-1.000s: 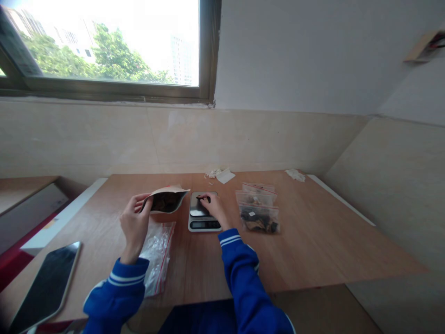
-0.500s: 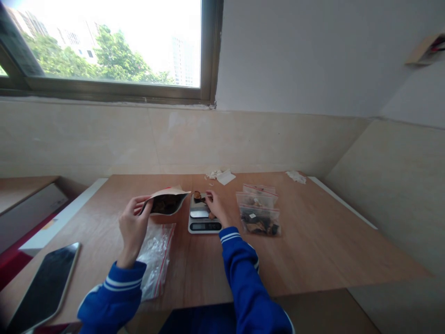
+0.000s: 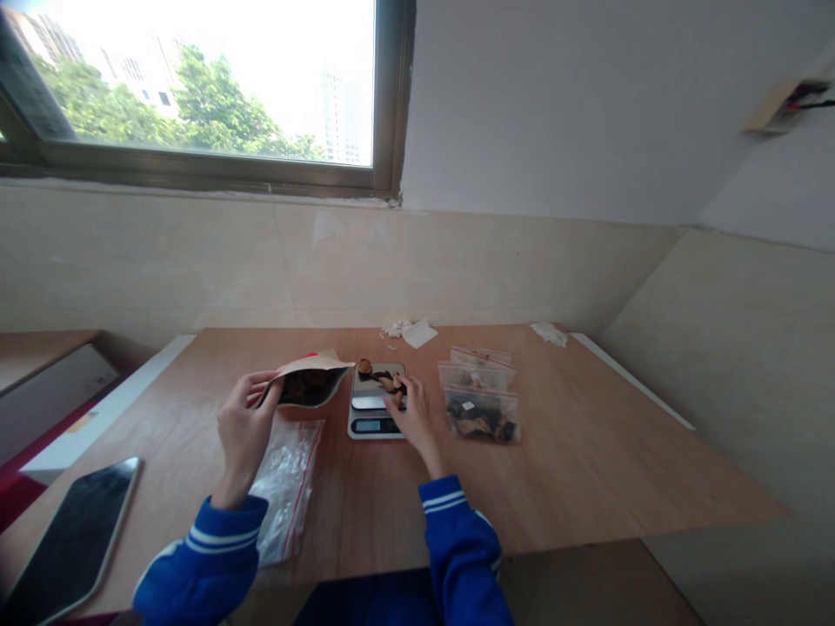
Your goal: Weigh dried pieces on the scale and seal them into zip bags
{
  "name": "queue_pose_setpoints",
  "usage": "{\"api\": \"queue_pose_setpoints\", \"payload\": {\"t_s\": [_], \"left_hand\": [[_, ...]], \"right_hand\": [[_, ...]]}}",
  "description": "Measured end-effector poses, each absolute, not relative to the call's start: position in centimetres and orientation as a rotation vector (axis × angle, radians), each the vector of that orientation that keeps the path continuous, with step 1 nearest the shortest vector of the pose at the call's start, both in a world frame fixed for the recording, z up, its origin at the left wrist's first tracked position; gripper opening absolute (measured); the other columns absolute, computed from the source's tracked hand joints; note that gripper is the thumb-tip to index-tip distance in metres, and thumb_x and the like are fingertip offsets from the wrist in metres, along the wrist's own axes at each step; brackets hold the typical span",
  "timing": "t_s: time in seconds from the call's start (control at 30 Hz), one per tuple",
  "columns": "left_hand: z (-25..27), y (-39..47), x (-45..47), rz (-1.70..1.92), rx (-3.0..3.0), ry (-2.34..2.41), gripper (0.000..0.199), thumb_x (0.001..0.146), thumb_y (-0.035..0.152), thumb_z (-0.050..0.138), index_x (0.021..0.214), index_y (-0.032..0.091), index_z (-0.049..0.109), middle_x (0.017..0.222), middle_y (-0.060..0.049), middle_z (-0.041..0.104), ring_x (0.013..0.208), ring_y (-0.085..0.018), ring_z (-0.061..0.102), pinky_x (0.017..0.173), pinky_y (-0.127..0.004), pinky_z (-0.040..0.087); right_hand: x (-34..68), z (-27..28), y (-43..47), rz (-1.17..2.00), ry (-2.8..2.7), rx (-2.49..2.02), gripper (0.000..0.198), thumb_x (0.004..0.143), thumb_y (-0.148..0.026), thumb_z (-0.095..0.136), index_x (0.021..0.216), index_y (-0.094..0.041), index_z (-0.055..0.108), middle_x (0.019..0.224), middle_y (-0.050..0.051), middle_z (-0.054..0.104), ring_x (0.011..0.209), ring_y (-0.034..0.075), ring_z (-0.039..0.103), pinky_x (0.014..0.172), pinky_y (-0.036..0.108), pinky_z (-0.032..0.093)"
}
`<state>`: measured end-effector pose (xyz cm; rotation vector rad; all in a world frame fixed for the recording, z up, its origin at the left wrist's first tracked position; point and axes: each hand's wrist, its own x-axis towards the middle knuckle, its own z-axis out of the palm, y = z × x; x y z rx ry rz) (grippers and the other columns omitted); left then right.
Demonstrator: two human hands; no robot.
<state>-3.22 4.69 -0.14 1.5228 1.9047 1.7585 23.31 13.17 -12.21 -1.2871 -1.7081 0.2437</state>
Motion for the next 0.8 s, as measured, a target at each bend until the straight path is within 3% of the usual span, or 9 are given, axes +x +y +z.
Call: {"api": "queue_pose_setpoints", "payload": {"t_s": [0.17, 0.63, 0.8], "left_hand": [[-0.2, 4.6, -3.2, 1.739, 1.509, 1.915, 0.029, 0.083, 0.047, 0.058, 0.093, 0.021, 0.068, 0.092, -0.005, 0.071, 0.082, -0.019, 0.067, 0.075, -0.031, 0.053], [-0.2, 4.5, -3.1, 1.741, 1.505, 1.887, 0.030, 0.083, 0.047, 0.059, 0.093, 0.020, 0.067, 0.093, -0.005, 0.071, 0.082, -0.019, 0.066, 0.075, -0.030, 0.052], [-0.2, 4.5, -3.1, 1.740, 1.508, 1.885, 0.029, 0.083, 0.047, 0.059, 0.093, 0.021, 0.067, 0.093, -0.004, 0.070, 0.082, -0.019, 0.066, 0.076, -0.031, 0.052]], "right_hand": [[22.7, -12.6, 12.7, 0.216, -1.791, -1.341, 0.045, 0.088, -0.033, 0.052, 0.131, -0.018, 0.050, 0.127, 0.015, 0.055, 0.122, 0.028, 0.049, 0.104, 0.049, 0.039], [22.6, -12.8, 15.4, 0.195, -1.603, -1.371, 0.030, 0.086, -0.018, 0.040, 0.104, -0.013, 0.064, 0.104, 0.015, 0.064, 0.100, 0.025, 0.060, 0.091, 0.041, 0.047], [22.4, -12.5, 17.6, 0.279, -1.508, -1.388, 0.028, 0.084, -0.020, 0.044, 0.098, -0.014, 0.066, 0.102, 0.016, 0.066, 0.096, 0.026, 0.062, 0.089, 0.042, 0.048]]}}
